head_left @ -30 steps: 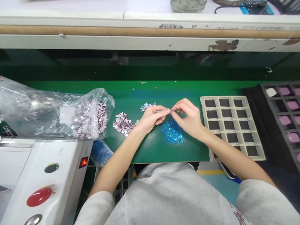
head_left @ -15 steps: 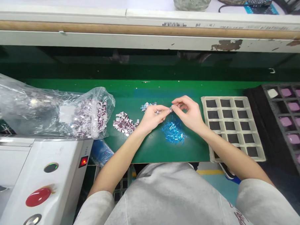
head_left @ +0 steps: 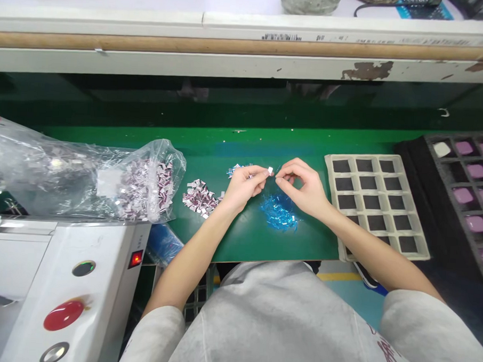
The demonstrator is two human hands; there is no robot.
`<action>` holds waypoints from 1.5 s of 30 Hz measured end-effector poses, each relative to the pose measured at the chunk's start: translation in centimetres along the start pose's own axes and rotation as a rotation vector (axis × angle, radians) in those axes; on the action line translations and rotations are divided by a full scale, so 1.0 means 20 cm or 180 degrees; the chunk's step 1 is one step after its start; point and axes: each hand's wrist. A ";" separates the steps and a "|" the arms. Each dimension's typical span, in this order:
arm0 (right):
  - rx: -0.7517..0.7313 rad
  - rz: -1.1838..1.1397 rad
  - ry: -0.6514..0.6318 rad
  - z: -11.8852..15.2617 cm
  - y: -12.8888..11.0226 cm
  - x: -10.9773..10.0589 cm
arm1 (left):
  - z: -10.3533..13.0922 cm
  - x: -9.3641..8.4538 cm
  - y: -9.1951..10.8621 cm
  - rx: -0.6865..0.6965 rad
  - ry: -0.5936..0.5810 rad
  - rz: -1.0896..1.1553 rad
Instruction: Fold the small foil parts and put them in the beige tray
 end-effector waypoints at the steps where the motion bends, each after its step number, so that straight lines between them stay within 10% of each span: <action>1: 0.0102 0.0125 -0.0037 -0.01 0.01 0.00 | 0.00 -0.01 0.01 -0.0022 0.0036 0.0063; 9: 0.0263 0.1775 -0.0708 0.00 0.09 0.03 | -0.03 -0.07 0.07 -0.0298 0.0156 0.1087; 27: 0.2231 -0.2038 0.0102 -0.07 -0.06 0.24 | -0.02 -0.05 0.07 -0.0001 0.0274 0.1343; 45: 0.2751 -0.3284 -0.0253 -0.06 -0.07 0.18 | 0.00 -0.04 0.08 0.0033 0.0246 0.1185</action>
Point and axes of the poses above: each hand's wrist, its own z-axis away from the middle knuckle, its own x-axis out of the palm, y = z × x, and after that the axes turned 5 degrees about -z, right-handed
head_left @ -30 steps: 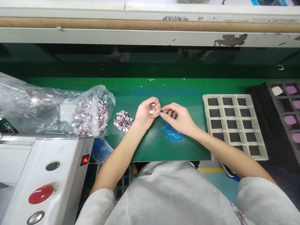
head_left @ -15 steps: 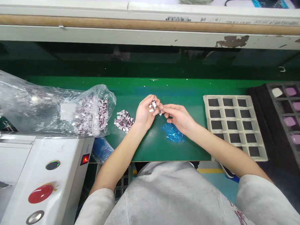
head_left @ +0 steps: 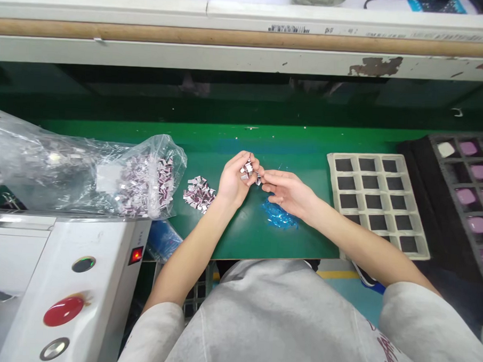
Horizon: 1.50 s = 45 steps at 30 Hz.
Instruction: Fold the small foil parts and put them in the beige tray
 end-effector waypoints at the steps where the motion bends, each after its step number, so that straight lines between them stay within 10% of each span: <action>1: -0.0043 0.0037 0.0013 0.00 0.00 0.00 | 0.00 0.00 0.00 0.0018 -0.0018 0.0010; 11: -0.0491 0.0768 0.0286 0.00 0.02 -0.06 | 0.00 0.00 0.01 -0.0226 0.0009 0.0042; 21: -0.1827 0.4768 0.0346 0.02 -0.08 -0.21 | -0.03 -0.03 0.03 -0.0308 0.0287 0.0019; 32: -0.1985 0.4970 0.0095 -0.27 -0.02 -0.11 | -0.03 -0.06 0.05 -0.0364 0.0160 -0.0037; 45: -0.2559 0.3580 -0.0030 -0.19 -0.10 -0.07 | -0.04 -0.04 -0.01 0.0095 0.0428 -0.0938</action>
Point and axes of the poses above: each hand's wrist, its own z-axis away from the middle knuckle, its own x-axis out of the palm, y = z × x, and after that the axes turned 5 degrees about -z, right-handed
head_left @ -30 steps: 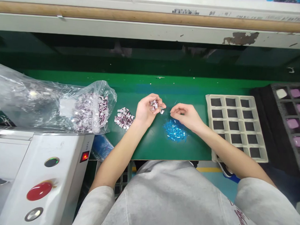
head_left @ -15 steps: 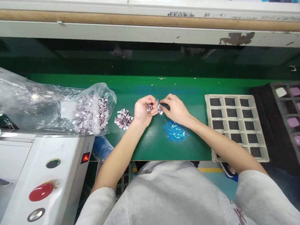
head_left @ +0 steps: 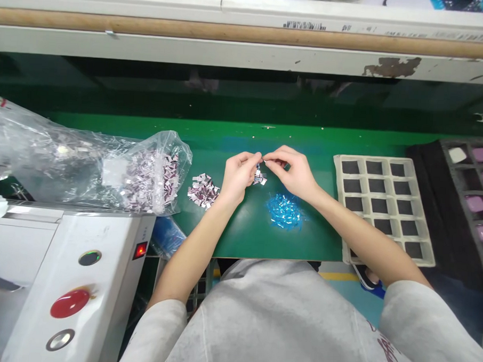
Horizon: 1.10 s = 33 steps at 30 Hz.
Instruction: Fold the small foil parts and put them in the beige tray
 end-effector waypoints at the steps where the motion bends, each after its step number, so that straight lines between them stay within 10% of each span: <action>1: -0.0001 -0.0107 0.0037 0.00 -0.01 -0.01 | 0.01 0.00 0.00 0.0060 -0.0007 -0.0026; 9: 0.0354 -0.0733 0.0499 0.02 -0.01 0.03 | 0.01 0.01 -0.06 0.0741 -0.0209 -0.0380; 21: -0.0451 0.0043 0.0881 0.11 -0.03 0.08 | -0.01 -0.01 -0.13 0.1347 0.0198 -0.1009; 33: 0.0420 0.1580 -0.0344 0.10 0.08 -0.03 | -0.01 0.01 -0.03 0.0173 0.0177 0.0412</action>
Point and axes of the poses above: each hand's wrist, its own z-axis away from the middle knuckle, its own x-axis out of the palm, y = z × x, and after that the axes turned 5 degrees about -z, right-handed
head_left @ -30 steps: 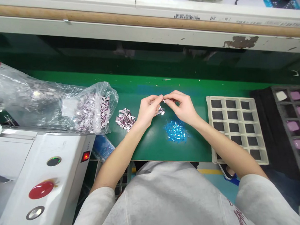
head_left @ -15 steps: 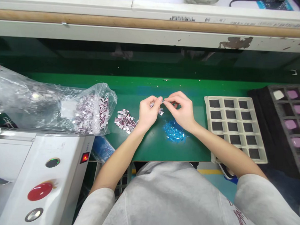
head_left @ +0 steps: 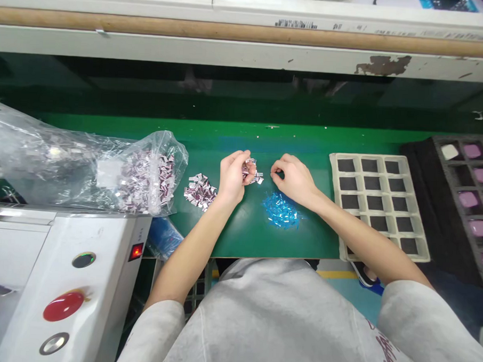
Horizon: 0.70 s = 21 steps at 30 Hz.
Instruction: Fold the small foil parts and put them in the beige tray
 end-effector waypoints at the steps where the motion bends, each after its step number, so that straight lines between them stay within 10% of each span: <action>1: -0.0018 0.0039 0.0010 -0.01 0.00 0.01 | 0.00 0.00 0.01 -0.0105 -0.0026 0.0098; 14: -0.0143 -0.0213 -0.0421 -0.08 -0.08 0.09 | -0.01 -0.01 0.05 -0.0243 -0.0097 0.0077; 21: -0.0297 -0.0950 -0.0010 -0.05 -0.09 0.02 | -0.01 0.00 0.01 0.0000 -0.0033 -0.0420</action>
Point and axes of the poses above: each hand's wrist, its own z-axis away from the middle knuckle, its own x-axis out of the palm, y = z × x, and after that the axes turned 5 degrees about -z, right-handed
